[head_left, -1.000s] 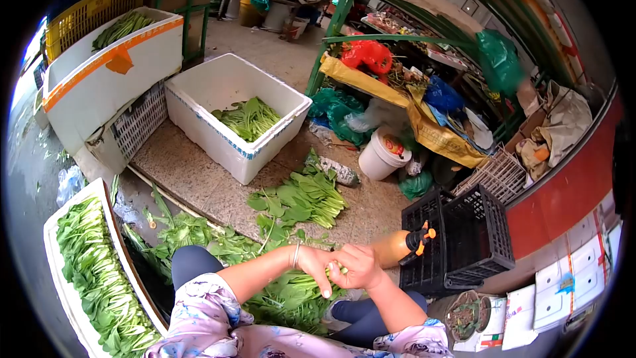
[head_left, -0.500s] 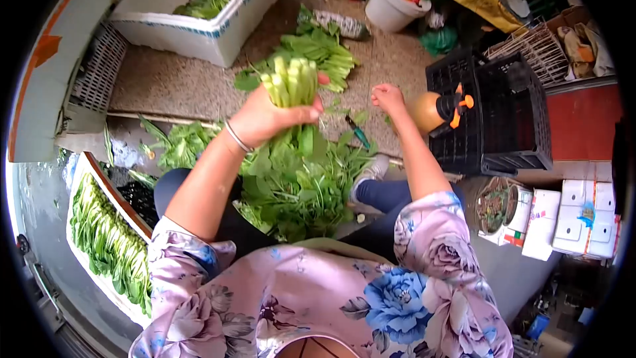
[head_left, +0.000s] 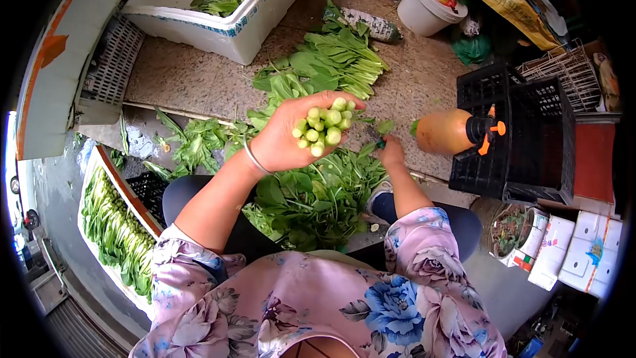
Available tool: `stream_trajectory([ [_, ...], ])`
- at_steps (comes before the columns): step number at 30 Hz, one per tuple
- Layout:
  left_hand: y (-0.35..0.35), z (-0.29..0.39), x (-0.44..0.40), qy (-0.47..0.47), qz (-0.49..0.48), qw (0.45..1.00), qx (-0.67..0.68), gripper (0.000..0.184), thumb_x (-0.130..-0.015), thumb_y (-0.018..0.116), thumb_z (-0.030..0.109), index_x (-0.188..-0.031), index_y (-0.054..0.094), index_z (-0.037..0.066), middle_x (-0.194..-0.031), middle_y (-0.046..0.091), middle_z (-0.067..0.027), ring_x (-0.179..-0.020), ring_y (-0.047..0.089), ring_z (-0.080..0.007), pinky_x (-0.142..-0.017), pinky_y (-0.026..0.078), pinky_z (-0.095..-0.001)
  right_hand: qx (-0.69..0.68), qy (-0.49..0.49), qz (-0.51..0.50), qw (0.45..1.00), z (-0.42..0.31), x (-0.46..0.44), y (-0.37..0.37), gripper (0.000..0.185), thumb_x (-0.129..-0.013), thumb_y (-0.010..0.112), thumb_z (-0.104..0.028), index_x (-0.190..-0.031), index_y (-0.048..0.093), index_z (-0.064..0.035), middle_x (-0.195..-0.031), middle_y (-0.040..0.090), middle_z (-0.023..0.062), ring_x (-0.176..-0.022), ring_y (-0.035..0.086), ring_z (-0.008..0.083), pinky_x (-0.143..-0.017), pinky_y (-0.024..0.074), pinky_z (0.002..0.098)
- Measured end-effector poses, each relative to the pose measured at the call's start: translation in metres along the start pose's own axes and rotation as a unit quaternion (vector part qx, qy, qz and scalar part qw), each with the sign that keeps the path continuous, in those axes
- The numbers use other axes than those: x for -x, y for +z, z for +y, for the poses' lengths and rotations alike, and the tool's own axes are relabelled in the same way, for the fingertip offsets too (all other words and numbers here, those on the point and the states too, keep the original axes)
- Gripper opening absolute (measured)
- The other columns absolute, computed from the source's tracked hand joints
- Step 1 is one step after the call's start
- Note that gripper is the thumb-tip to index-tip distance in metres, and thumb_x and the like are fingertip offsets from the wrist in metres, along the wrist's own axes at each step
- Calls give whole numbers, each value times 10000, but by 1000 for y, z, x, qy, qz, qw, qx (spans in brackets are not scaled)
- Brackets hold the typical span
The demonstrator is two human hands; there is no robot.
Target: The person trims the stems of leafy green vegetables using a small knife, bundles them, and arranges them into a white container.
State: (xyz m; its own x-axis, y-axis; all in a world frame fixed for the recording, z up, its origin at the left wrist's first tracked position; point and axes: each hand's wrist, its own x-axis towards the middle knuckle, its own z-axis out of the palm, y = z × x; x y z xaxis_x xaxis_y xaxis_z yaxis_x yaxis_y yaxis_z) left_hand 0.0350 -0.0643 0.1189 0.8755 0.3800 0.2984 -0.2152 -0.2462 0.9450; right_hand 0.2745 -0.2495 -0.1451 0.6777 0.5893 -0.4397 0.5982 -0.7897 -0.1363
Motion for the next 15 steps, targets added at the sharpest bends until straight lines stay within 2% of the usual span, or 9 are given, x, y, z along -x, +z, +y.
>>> stream_trajectory([
  [1,1,1,0,-2,1,1000,-1,369,-718,621,-17,-1070,531,45,-808,570,-8,-752,534,-89,-711,449,-234,0,-1,-2,1000,-1,0,-1,432,-735,632,-152,-1129,473,-73,-1176,448,149,-978,517,311,-799,453,395],
  [3,3,3,-2,-14,12,1000,0,364,-720,621,-14,-1069,534,45,-807,569,-8,-750,534,-90,-706,448,-236,-43,29,-55,997,-4,-2,-12,356,-752,603,-134,-1071,488,-26,-1044,521,172,-887,559,306,-732,477,392],
  [4,3,3,-3,-14,12,1000,0,364,-720,621,-14,-1069,534,45,-807,569,-8,-750,534,-90,-706,448,-236,-43,29,-55,997,-9,-4,-21,356,-752,603,-134,-1071,488,-26,-1044,521,172,-887,559,306,-732,477,392],
  [6,5,3,-3,-14,4,1000,-8,362,-727,614,-14,-1075,534,46,-801,563,-1,-745,529,-84,-701,445,-229,-106,-9,-42,993,-20,-6,-43,294,-793,545,-129,-1047,504,12,-856,568,174,-750,579,293,-639,470,399],
  [8,10,2,-3,-25,7,1000,17,360,-731,611,-12,-1078,533,45,-797,560,2,-742,526,-81,-698,443,-226,-276,38,-43,960,-52,7,-87,247,-829,480,-133,-1016,522,22,-733,571,166,-648,559,282,-595,438,391],
  [10,12,3,-3,-41,8,999,26,361,-740,606,-2,-1091,532,45,-783,549,14,-728,518,-72,-691,439,-214,-306,-73,-19,949,-72,23,-120,223,-833,443,-107,-999,523,18,-713,547,140,-622,535,235,-570,420,356],
  [12,14,4,-2,-55,2,998,11,371,-734,611,-3,-1093,534,47,-777,550,17,-722,517,-71,-688,439,-214,-329,-235,5,915,-88,61,-164,232,-808,415,-48,-1008,516,13,-703,530,100,-616,523,185,-572,421,319],
  [14,16,8,-4,-72,-5,997,-28,403,-710,628,-3,-1099,540,53,-762,553,22,-710,514,-65,-682,441,-214,-394,-278,2,876,-99,100,-197,275,-778,387,1,-1021,516,7,-741,525,74,-625,507,150,-600,426,296],
  [15,18,8,-4,-69,-5,997,-23,403,-710,628,-3,-1099,540,53,-762,553,22,-710,514,-65,-682,441,-214,-390,-276,3,878,-105,123,-212,275,-778,387,1,-1021,516,7,-741,525,74,-625,507,150,-600,426,296],
])
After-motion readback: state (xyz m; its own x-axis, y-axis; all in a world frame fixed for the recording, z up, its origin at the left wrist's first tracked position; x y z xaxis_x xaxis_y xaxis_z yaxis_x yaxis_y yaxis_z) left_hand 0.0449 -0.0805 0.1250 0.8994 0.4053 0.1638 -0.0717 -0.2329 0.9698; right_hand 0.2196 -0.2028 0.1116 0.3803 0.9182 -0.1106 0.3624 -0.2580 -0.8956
